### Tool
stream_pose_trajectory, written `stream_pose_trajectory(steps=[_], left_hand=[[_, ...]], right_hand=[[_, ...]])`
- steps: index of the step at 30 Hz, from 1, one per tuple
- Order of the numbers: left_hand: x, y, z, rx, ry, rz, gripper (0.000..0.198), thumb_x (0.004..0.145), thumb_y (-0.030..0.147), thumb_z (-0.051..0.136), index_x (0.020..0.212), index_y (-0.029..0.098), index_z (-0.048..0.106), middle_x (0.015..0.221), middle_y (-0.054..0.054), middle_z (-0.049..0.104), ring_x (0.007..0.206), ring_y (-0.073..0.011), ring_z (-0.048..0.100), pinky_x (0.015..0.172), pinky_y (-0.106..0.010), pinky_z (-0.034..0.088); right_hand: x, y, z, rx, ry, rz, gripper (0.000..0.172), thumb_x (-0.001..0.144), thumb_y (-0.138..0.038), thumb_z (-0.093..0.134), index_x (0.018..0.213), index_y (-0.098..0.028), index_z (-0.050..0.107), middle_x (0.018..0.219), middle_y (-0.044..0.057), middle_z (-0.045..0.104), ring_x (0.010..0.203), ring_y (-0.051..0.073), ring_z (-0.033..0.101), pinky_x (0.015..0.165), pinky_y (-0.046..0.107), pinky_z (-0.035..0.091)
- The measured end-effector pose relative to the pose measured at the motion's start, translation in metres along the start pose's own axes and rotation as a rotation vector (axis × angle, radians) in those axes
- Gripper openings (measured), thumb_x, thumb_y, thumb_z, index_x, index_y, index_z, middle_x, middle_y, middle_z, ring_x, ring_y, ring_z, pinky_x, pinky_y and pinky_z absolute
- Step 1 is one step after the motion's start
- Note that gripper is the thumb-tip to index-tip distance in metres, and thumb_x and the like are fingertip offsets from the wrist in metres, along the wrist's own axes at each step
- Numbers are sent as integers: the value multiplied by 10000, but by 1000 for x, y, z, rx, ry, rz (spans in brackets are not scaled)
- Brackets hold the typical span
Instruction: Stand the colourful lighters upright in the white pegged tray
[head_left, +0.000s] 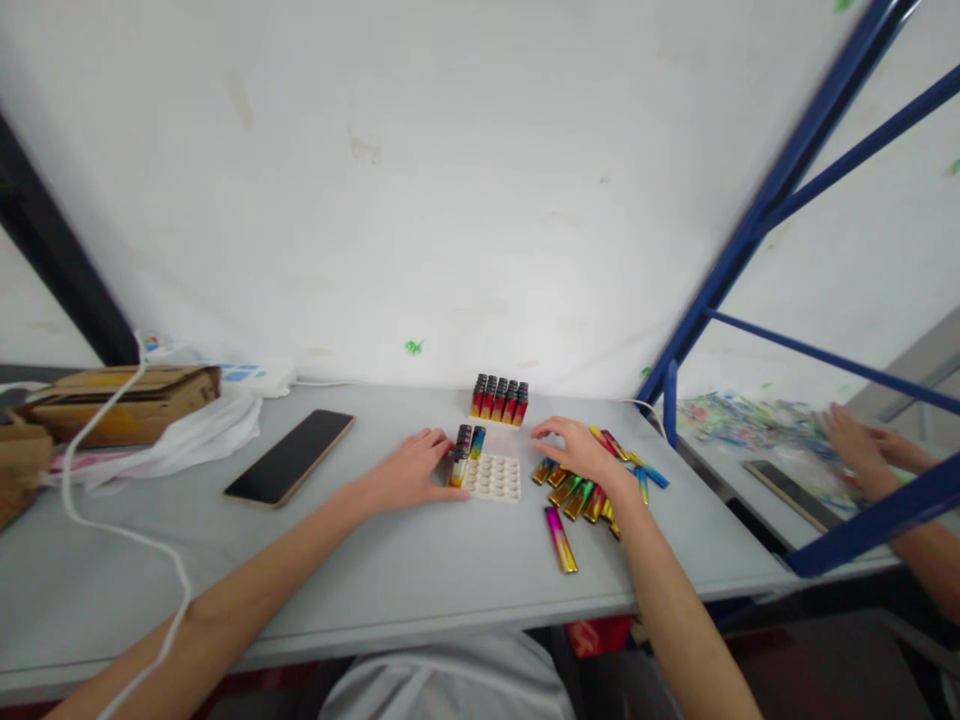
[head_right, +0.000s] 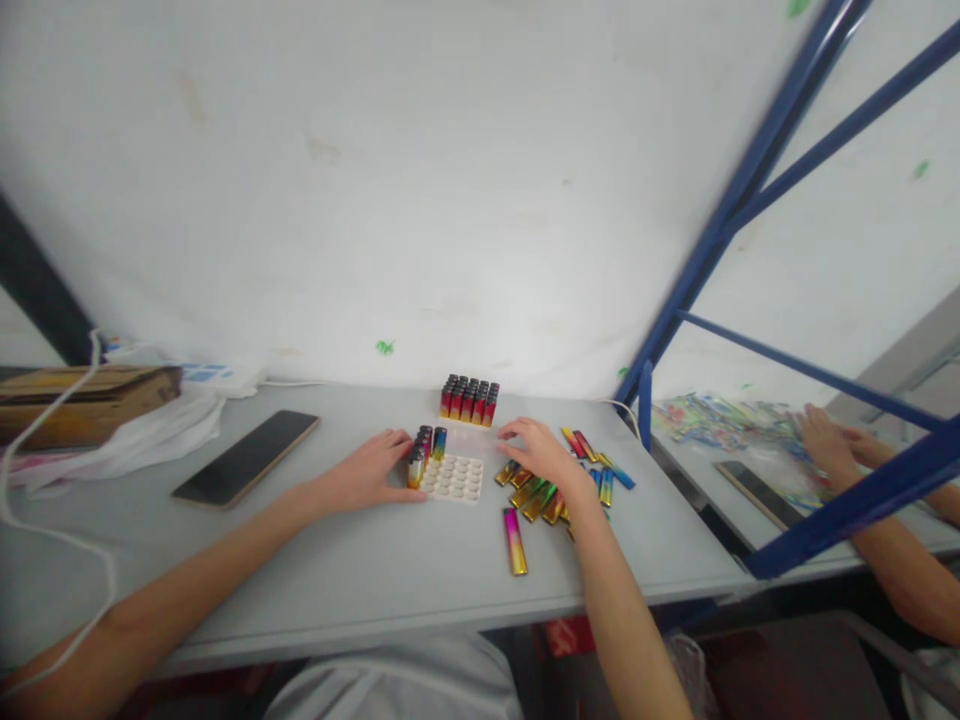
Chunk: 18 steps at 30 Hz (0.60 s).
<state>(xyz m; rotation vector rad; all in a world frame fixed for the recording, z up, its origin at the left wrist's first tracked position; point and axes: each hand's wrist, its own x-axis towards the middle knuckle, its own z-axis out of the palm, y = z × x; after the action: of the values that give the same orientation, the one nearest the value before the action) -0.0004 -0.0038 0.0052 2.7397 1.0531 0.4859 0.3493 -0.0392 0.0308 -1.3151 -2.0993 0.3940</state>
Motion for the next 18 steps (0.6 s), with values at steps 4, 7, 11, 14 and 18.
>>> stream_pose_trajectory(steps=[4, 7, 11, 14, 18], left_hand=[[0, -1, 1, -3, 1, 1, 647, 817, 789, 770, 1102, 214, 692, 1184, -128, 698, 1117, -346, 668, 1014, -448, 529], [0, -1, 1, 2, -9, -3, 658, 817, 800, 763, 1105, 213, 689, 1185, -130, 696, 1111, -344, 666, 1007, -448, 531], [0, 0, 0, 10, -18, -21, 658, 813, 786, 778, 1106, 204, 688, 1180, -131, 690, 1120, -344, 667, 1016, -442, 529], [0, 0, -1, -2, -10, -13, 647, 820, 787, 769, 1107, 213, 690, 1186, -127, 693, 1117, -344, 670, 1011, -445, 532], [0, 0, -1, 3, -22, -11, 655, 822, 786, 768, 1119, 207, 690, 1191, -134, 692, 1125, -348, 668, 1023, -452, 525]], right_hand=[[-8, 18, -15, 88, -138, 9, 290, 872, -463, 850, 1071, -252, 857, 1178, 104, 808, 1114, 313, 739, 1063, 472, 550], [-7, 24, -10, 87, -206, 1, 286, 828, -415, 882, 1068, -260, 867, 1161, 97, 806, 1100, 313, 746, 1057, 467, 557], [-1, 20, 3, 14, -135, 18, 187, 860, -370, 848, 987, -234, 839, 1052, 87, 811, 1002, 290, 736, 1007, 437, 562], [3, 10, 7, -4, -57, 32, 187, 960, -393, 740, 1033, -235, 806, 1007, 79, 819, 931, 279, 724, 935, 407, 565], [7, -5, 10, 5, 129, 36, 264, 1018, -426, 643, 1126, -242, 797, 1075, 100, 823, 935, 292, 722, 922, 413, 547]])
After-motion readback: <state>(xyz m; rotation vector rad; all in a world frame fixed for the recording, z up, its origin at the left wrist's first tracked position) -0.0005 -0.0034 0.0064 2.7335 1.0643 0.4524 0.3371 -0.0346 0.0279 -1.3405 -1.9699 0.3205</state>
